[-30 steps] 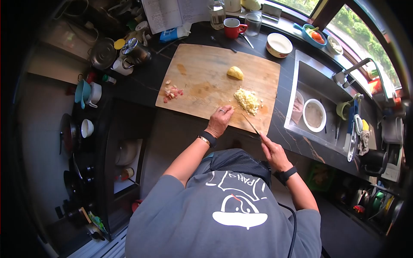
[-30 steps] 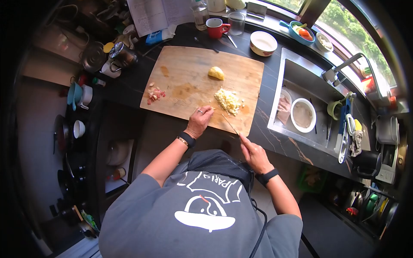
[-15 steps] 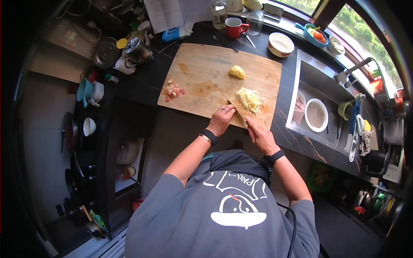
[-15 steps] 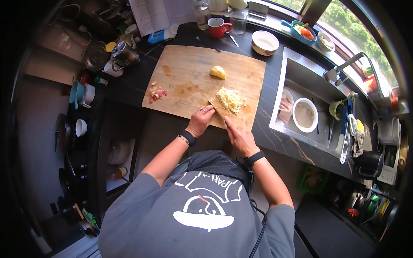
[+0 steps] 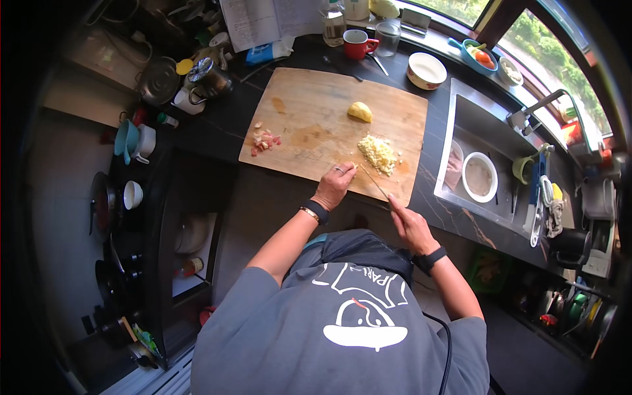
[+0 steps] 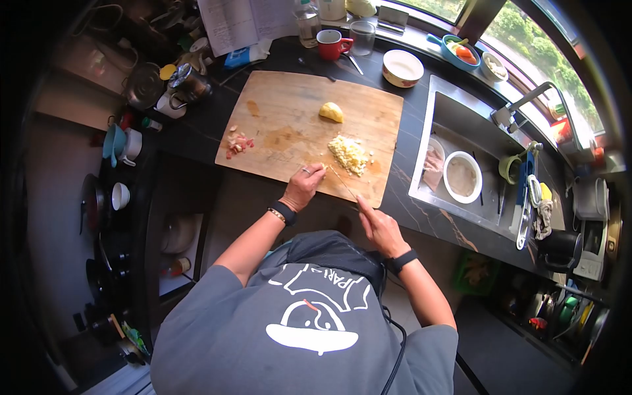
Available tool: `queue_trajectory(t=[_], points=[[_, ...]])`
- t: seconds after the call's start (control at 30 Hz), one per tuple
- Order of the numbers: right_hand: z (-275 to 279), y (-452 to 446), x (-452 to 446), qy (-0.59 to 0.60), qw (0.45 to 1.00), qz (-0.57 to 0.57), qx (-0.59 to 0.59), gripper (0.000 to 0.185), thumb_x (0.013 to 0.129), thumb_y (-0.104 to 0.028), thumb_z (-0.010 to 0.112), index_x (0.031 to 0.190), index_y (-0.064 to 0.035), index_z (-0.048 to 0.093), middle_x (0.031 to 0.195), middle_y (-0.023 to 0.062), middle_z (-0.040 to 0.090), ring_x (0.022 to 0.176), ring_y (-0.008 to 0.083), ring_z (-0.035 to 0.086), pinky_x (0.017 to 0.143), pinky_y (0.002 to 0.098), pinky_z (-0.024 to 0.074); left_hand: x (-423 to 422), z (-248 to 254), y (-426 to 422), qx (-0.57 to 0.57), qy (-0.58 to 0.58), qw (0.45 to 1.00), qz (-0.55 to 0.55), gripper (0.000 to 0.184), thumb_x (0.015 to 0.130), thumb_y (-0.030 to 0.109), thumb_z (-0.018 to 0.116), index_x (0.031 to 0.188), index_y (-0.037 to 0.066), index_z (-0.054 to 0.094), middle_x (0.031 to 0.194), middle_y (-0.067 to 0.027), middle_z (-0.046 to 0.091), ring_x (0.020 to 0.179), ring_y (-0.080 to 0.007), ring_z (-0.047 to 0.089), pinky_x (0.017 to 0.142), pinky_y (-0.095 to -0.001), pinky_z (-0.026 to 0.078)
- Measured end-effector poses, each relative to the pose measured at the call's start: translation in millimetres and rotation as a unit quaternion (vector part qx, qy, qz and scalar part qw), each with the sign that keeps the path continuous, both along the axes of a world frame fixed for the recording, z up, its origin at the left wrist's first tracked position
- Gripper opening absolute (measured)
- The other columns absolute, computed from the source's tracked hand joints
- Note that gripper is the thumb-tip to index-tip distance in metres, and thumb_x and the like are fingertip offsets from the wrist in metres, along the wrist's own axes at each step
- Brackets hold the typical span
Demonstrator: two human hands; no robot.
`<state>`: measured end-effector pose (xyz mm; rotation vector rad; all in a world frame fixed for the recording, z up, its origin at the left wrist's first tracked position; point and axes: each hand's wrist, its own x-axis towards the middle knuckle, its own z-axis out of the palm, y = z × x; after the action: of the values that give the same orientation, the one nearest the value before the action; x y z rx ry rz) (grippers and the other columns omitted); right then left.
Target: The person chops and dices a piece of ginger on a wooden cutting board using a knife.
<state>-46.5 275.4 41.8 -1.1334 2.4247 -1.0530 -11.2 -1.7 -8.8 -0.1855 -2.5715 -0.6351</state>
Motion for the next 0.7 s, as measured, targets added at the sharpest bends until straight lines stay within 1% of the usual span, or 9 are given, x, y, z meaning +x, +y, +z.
queue_trajectory(t=[0.03, 0.1, 0.2, 0.27, 0.4, 0.43, 0.5, 0.63, 0.7], points=[[-3, -10, -4, 0.0, 1.0, 0.001, -0.002, 0.052, 0.097, -0.013, 0.057, 0.146, -0.0171, 0.044, 0.087, 0.0192, 0.067, 0.078, 0.038, 0.066, 0.068, 0.0467, 0.0528, 0, 0, 0, -0.002, 0.001, 1.0, -0.004, 0.017, 0.084, 0.002, 0.067, 0.102, 0.003, 0.067, 0.106, -0.0105, 0.067, 0.093, -0.0292, 0.065, 0.082, -0.0364, 0.054], [-8, -27, -10, 0.023, 0.999, 0.0, -0.027, 0.052, 0.097, -0.014, 0.057, 0.147, -0.0177, 0.043, 0.095, 0.0195, 0.069, 0.083, 0.0386, 0.067, 0.071, 0.0472, 0.0537, -1, 1, 0, -0.004, 0.002, 1.0, -0.007, 0.016, 0.084, 0.003, 0.067, 0.101, 0.002, 0.068, 0.106, -0.0104, 0.067, 0.093, -0.029, 0.065, 0.082, -0.0363, 0.054], [-14, -42, -15, 0.031, 0.999, 0.011, -0.04, 0.052, 0.097, -0.015, 0.057, 0.147, -0.0174, 0.042, 0.102, 0.0193, 0.069, 0.086, 0.0395, 0.068, 0.073, 0.0478, 0.0543, -1, 1, 0, -0.007, 0.009, 1.0, -0.002, 0.015, 0.085, 0.003, 0.067, 0.1, 0.002, 0.068, 0.106, -0.0103, 0.067, 0.094, -0.0289, 0.065, 0.083, -0.0364, 0.054], [-16, -48, -16, 0.024, 0.999, 0.01, -0.027, 0.051, 0.097, -0.015, 0.057, 0.146, -0.0179, 0.043, 0.102, 0.0193, 0.069, 0.087, 0.0397, 0.067, 0.073, 0.0482, 0.0543, 0, -1, 0, -0.003, 0.008, 1.0, 0.001, 0.022, 0.082, 0.001, 0.061, 0.103, 0.002, 0.068, 0.109, -0.0099, 0.068, 0.099, -0.0282, 0.065, 0.085, -0.036, 0.054], [-17, -42, -12, 0.025, 1.0, -0.007, -0.005, 0.049, 0.097, -0.016, 0.057, 0.145, -0.0198, 0.045, 0.099, 0.0197, 0.069, 0.085, 0.0401, 0.067, 0.072, 0.0492, 0.054, 2, 1, 2, 0.01, -0.003, 1.0, 0.009, 0.022, 0.081, 0.0, 0.061, 0.102, 0.002, 0.068, 0.109, -0.01, 0.068, 0.099, -0.0281, 0.064, 0.086, -0.0361, 0.054], [-20, -35, -10, 0.025, 1.0, -0.009, -0.005, 0.049, 0.097, -0.016, 0.057, 0.145, -0.0198, 0.045, 0.099, 0.0197, 0.069, 0.085, 0.0401, 0.067, 0.072, 0.0492, 0.054, 2, 3, 1, 0.006, 0.001, 1.0, 0.007, 0.02, 0.083, 0.001, 0.063, 0.102, 0.002, 0.068, 0.107, -0.0105, 0.068, 0.097, -0.0288, 0.064, 0.086, -0.0365, 0.053], [-27, -14, -3, -0.013, 0.999, -0.008, 0.036, 0.049, 0.098, -0.017, 0.056, 0.146, -0.0213, 0.045, 0.096, 0.0211, 0.069, 0.084, 0.0402, 0.068, 0.071, 0.0487, 0.0547, 1, 4, 0, 0.005, 0.006, 1.0, 0.003, 0.017, 0.085, 0.003, 0.066, 0.102, 0.002, 0.068, 0.105, -0.011, 0.068, 0.095, -0.0295, 0.064, 0.085, -0.0369, 0.053], [-5, 25, 13, -0.044, 0.995, -0.01, 0.084, 0.053, 0.097, -0.017, 0.057, 0.147, -0.0214, 0.043, 0.094, 0.0228, 0.07, 0.084, 0.0396, 0.069, 0.073, 0.0462, 0.0564, 1, -3, -4, 0.025, 0.018, 0.999, -0.011, 0.018, 0.086, 0.003, 0.065, 0.104, 0.002, 0.068, 0.103, -0.0124, 0.068, 0.096, -0.0306, 0.064, 0.085, -0.037, 0.052], [-1, 37, 16, -0.096, 0.994, -0.002, 0.051, 0.054, 0.097, -0.011, 0.058, 0.149, -0.0145, 0.043, 0.119, 0.0227, 0.067, 0.109, 0.0376, 0.066, 0.091, 0.0391, 0.0542, 2, -5, -6, 0.027, 0.0, 1.0, -0.012, 0.018, 0.086, 0.003, 0.065, 0.104, 0.003, 0.068, 0.104, -0.0134, 0.068, 0.099, -0.0302, 0.065, 0.087, -0.0369, 0.052]])
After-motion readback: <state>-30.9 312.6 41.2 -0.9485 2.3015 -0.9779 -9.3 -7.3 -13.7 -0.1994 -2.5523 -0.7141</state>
